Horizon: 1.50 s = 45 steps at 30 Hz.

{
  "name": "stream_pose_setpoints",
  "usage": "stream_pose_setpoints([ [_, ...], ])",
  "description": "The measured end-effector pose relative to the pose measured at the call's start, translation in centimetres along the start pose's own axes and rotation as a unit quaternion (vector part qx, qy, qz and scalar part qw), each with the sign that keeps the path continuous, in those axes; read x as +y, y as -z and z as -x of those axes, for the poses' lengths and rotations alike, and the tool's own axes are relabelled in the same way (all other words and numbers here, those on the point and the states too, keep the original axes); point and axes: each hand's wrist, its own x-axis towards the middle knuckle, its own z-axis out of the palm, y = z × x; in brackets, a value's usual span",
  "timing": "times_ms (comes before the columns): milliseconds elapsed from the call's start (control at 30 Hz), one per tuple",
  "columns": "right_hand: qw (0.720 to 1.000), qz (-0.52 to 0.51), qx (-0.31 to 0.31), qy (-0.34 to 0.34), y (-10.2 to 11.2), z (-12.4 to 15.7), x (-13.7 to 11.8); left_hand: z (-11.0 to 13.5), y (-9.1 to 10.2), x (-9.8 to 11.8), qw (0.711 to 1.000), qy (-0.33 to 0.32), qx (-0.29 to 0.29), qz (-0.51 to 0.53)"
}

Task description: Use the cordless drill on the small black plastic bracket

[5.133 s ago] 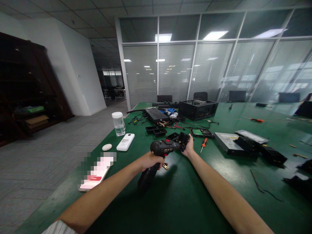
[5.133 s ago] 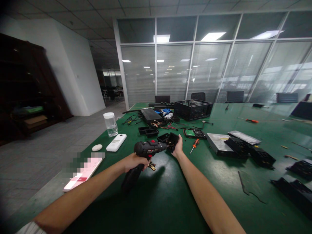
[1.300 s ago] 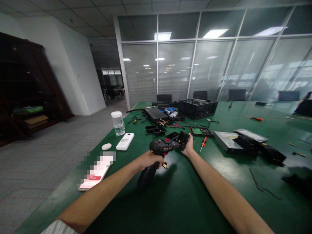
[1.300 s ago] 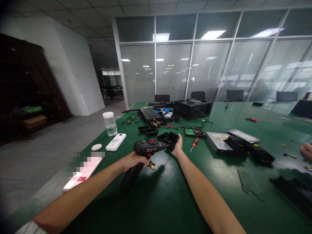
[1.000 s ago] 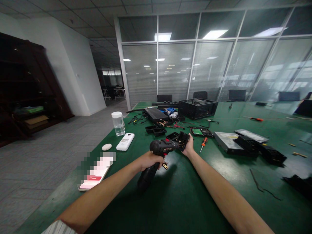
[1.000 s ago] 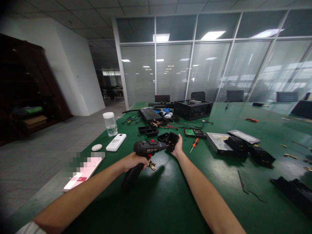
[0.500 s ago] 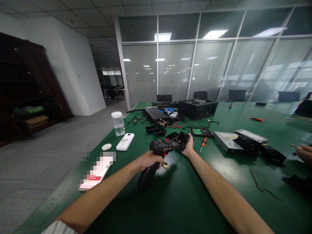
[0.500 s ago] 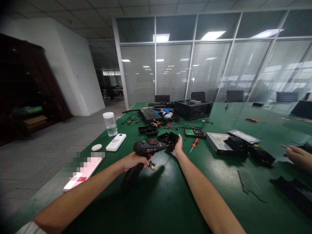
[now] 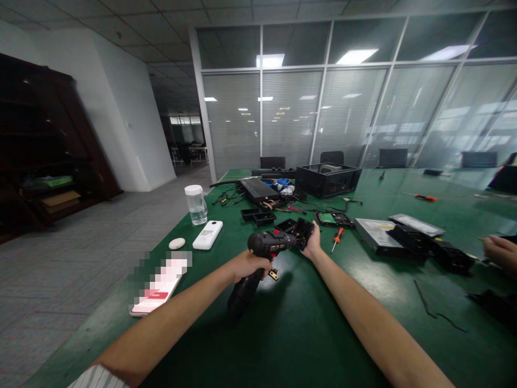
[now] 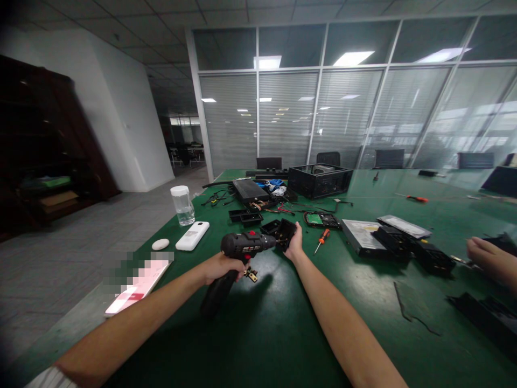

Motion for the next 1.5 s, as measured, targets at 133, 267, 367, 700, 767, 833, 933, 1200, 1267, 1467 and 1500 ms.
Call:
stream_pose_setpoints([
  [133,1.0,-0.001,-0.001,0.002,-0.08,0.04,-0.01,0.01,-0.01,0.05,1.0,0.003,-0.004,0.004],
  [267,1.0,-0.004,0.006,0.006,-0.2,0.19,-0.1,0.04,-0.05,0.15,1.0,0.0,-0.006,0.008],
  [367,1.0,-0.001,0.004,0.004,-0.32,0.3,-0.16,0.04,-0.07,0.17,1.0,0.002,-0.005,0.012],
  [700,1.0,0.008,0.002,-0.005,-0.01,-0.04,-0.04,0.02,-0.05,0.05,1.0,0.009,0.005,0.005],
  [767,1.0,0.009,0.001,-0.007,0.01,-0.06,-0.06,0.04,-0.08,0.14,1.0,0.013,0.0,0.011],
  [833,1.0,0.011,0.0,-0.009,0.0,-0.04,-0.08,0.06,-0.13,0.22,1.0,0.015,-0.002,0.017],
  [933,1.0,0.014,-0.001,-0.008,0.01,-0.01,-0.1,0.07,-0.18,0.24,1.0,0.011,0.005,0.012],
  [1200,1.0,0.008,0.005,-0.002,0.12,-0.12,-0.02,0.05,-0.16,0.32,1.0,0.014,0.003,0.014],
  [1267,1.0,0.011,0.006,-0.002,0.12,-0.13,-0.02,0.08,-0.18,0.36,1.0,0.014,0.004,0.011],
  [1467,1.0,0.013,0.0,-0.006,-0.03,0.01,-0.09,0.21,-0.29,0.5,1.0,0.013,0.008,0.005],
  [1500,1.0,0.012,0.0,-0.007,-0.05,0.03,-0.09,0.21,-0.29,0.51,1.0,0.012,0.007,0.006],
])
